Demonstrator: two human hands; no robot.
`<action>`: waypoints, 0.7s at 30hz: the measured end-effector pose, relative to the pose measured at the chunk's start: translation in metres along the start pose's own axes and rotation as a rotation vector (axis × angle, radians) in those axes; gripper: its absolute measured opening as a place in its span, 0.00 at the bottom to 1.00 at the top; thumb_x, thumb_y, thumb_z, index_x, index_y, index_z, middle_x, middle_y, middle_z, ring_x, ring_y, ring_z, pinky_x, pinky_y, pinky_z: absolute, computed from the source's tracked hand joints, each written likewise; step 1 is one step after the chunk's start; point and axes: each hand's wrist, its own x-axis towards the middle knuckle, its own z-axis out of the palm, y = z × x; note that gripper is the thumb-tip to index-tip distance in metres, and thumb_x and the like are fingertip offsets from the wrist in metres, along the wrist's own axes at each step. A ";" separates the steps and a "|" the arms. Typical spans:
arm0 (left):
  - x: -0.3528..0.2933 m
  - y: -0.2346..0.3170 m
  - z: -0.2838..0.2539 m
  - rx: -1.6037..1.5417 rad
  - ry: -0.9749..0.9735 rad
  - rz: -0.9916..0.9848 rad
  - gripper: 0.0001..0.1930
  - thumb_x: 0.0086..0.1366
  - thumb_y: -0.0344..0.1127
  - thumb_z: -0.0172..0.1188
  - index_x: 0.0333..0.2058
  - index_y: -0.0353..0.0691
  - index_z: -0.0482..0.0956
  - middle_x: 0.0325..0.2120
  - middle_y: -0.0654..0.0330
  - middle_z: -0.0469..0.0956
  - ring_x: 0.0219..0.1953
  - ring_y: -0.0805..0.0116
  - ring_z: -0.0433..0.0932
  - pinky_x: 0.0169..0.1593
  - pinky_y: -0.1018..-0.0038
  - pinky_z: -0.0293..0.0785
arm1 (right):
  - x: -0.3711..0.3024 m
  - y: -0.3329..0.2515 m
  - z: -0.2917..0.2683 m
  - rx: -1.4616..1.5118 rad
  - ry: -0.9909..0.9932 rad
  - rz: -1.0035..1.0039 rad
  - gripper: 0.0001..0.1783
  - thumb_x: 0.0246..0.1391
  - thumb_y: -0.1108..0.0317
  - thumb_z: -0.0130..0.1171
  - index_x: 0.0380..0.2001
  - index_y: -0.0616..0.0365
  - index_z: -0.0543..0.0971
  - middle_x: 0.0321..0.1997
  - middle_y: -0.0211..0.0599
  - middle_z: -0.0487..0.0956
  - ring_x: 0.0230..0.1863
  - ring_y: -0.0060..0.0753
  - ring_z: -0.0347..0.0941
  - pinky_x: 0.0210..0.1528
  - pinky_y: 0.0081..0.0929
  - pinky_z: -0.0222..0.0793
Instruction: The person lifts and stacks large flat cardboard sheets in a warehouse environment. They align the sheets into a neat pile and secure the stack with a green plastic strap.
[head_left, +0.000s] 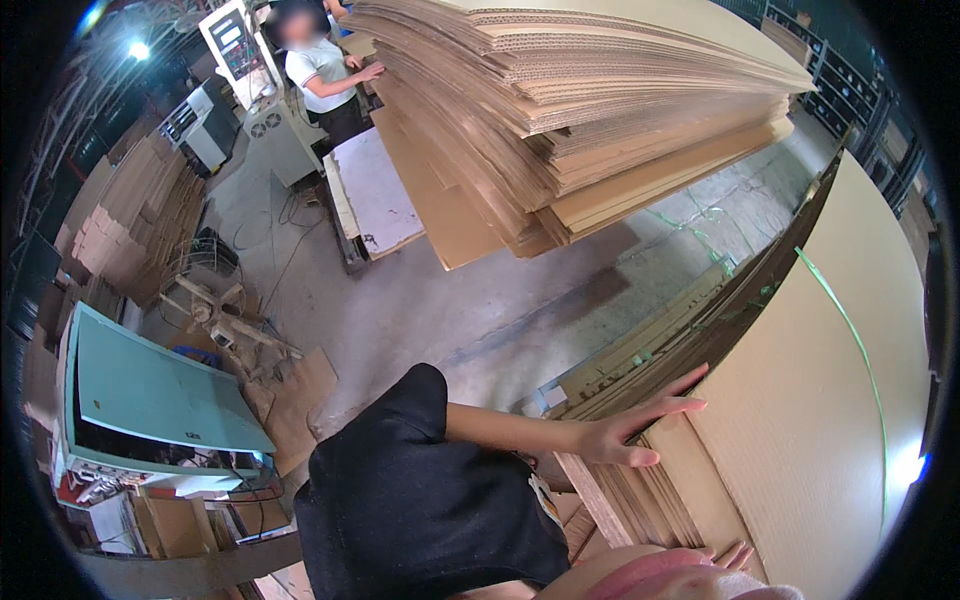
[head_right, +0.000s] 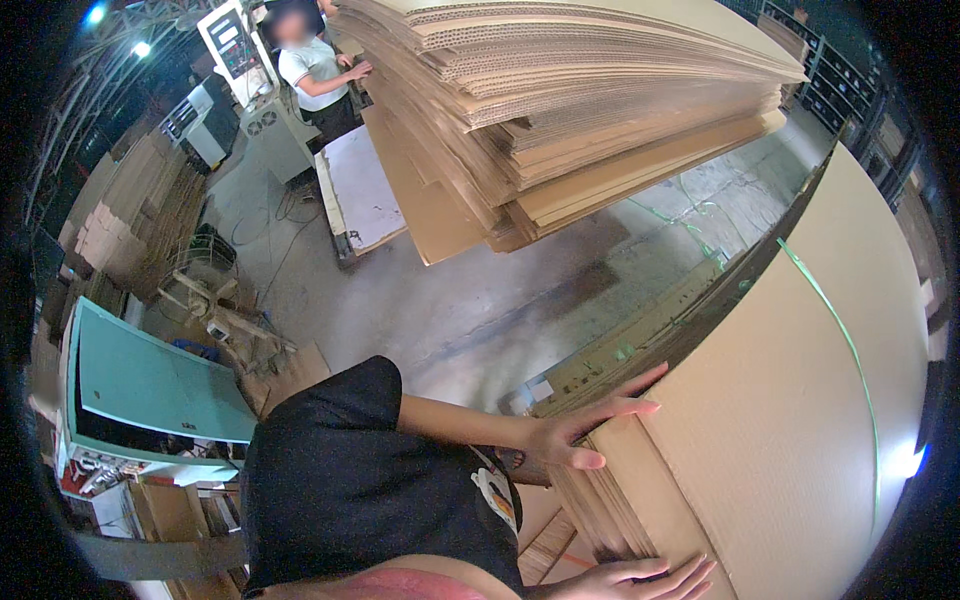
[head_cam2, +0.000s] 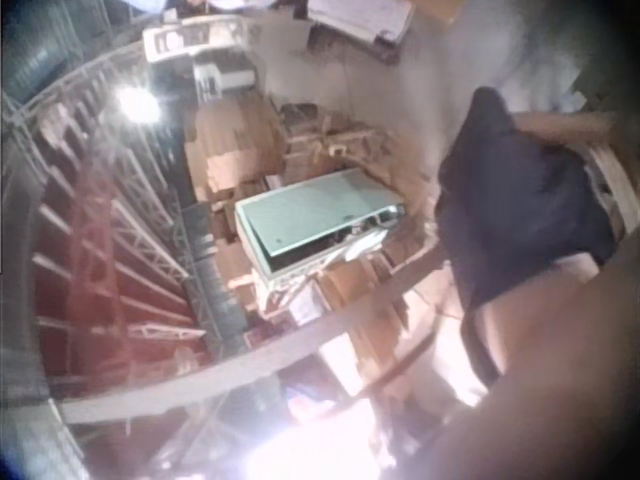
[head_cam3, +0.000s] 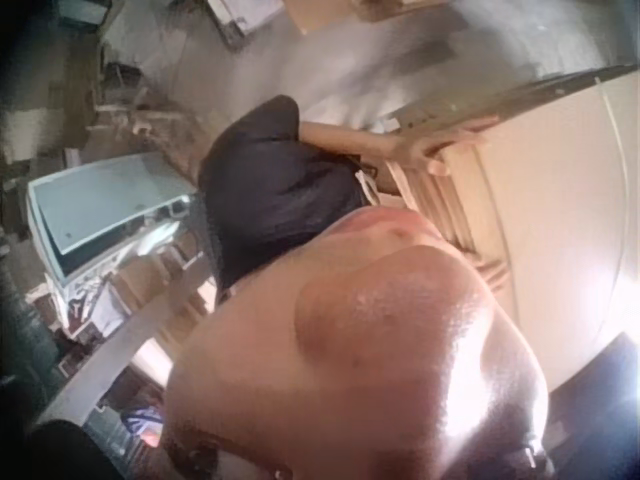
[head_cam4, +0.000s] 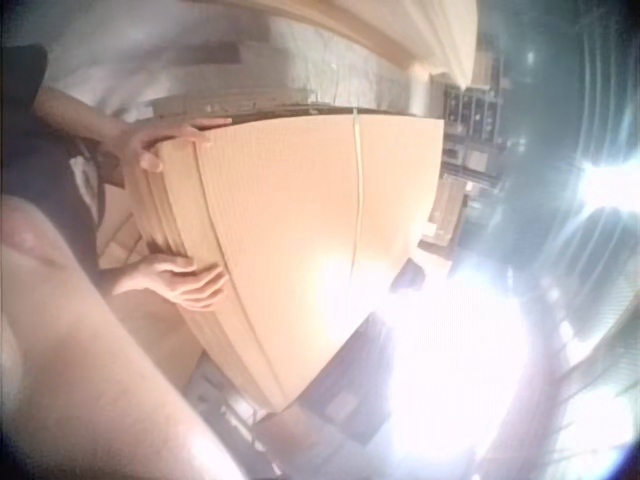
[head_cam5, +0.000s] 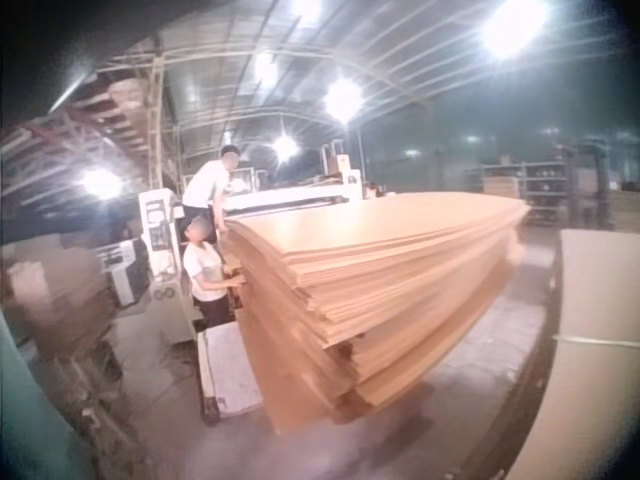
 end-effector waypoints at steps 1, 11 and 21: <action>-0.001 -0.001 0.002 -0.004 0.031 0.004 0.48 0.66 0.62 0.54 0.73 0.37 0.47 0.75 0.43 0.32 0.77 0.48 0.32 0.74 0.51 0.31 | -0.002 0.000 0.001 0.005 0.000 0.038 0.23 0.68 0.57 0.46 0.46 0.66 0.81 0.48 0.53 0.82 0.50 0.61 0.78 0.54 0.60 0.72; -0.008 0.001 0.001 -0.181 0.007 -0.125 0.53 0.64 0.53 0.60 0.74 0.36 0.36 0.76 0.50 0.36 0.77 0.59 0.33 0.75 0.62 0.31 | -0.013 -0.002 0.004 0.026 -0.011 0.197 0.28 0.71 0.47 0.40 0.50 0.58 0.81 0.55 0.45 0.80 0.61 0.55 0.71 0.66 0.63 0.58; -0.007 -0.008 0.005 -0.167 0.025 -0.097 0.53 0.62 0.56 0.60 0.74 0.37 0.39 0.76 0.52 0.38 0.77 0.58 0.36 0.75 0.59 0.33 | -0.016 0.001 0.004 0.034 -0.001 0.181 0.28 0.71 0.47 0.42 0.50 0.58 0.81 0.54 0.45 0.81 0.61 0.56 0.71 0.66 0.63 0.58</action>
